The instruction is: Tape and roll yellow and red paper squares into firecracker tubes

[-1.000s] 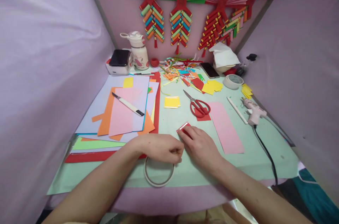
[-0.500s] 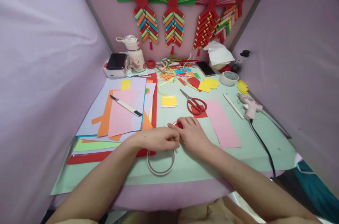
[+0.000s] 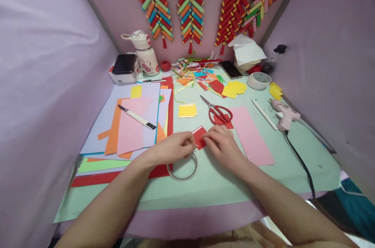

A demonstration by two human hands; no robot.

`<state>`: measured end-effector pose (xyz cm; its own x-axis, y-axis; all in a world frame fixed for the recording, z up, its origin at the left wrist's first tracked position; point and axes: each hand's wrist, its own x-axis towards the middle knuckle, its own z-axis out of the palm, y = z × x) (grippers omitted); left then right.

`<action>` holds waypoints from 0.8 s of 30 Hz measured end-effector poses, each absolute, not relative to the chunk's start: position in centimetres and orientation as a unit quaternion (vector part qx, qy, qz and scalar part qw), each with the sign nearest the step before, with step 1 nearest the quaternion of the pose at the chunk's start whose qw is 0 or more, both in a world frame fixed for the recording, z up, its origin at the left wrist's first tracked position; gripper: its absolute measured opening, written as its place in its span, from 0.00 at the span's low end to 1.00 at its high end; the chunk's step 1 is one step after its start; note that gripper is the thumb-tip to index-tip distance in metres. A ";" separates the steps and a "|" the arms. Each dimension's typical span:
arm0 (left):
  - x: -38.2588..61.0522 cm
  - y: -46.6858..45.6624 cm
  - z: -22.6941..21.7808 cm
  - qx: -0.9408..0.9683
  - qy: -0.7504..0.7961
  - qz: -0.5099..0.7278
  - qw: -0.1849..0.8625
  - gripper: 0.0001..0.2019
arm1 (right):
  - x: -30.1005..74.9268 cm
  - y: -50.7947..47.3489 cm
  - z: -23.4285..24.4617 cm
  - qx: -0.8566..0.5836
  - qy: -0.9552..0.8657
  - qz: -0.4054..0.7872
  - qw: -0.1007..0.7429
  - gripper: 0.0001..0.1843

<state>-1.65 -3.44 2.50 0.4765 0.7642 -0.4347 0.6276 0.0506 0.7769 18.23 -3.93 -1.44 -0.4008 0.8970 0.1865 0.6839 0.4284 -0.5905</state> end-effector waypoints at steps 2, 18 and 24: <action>-1.5 -3.6 2.1 0.688 0.507 0.074 0.513 0.08 | 18.2 -4.2 -1.1 -0.491 -0.787 0.282 0.243 0.13; -0.1 -4.5 1.8 0.689 0.545 0.093 0.469 0.14 | 18.3 -3.8 -1.2 -0.518 -0.739 0.332 0.274 0.08; 0.8 -4.5 1.9 0.676 0.596 0.077 0.428 0.14 | 19.8 -2.7 -1.5 -0.540 -0.782 0.234 0.204 0.09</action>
<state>0.76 -4.52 1.92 0.2789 0.8707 -0.4052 0.7389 0.0749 0.6696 19.76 -2.72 -1.48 -0.3345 0.9401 0.0662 0.7488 0.3078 -0.5871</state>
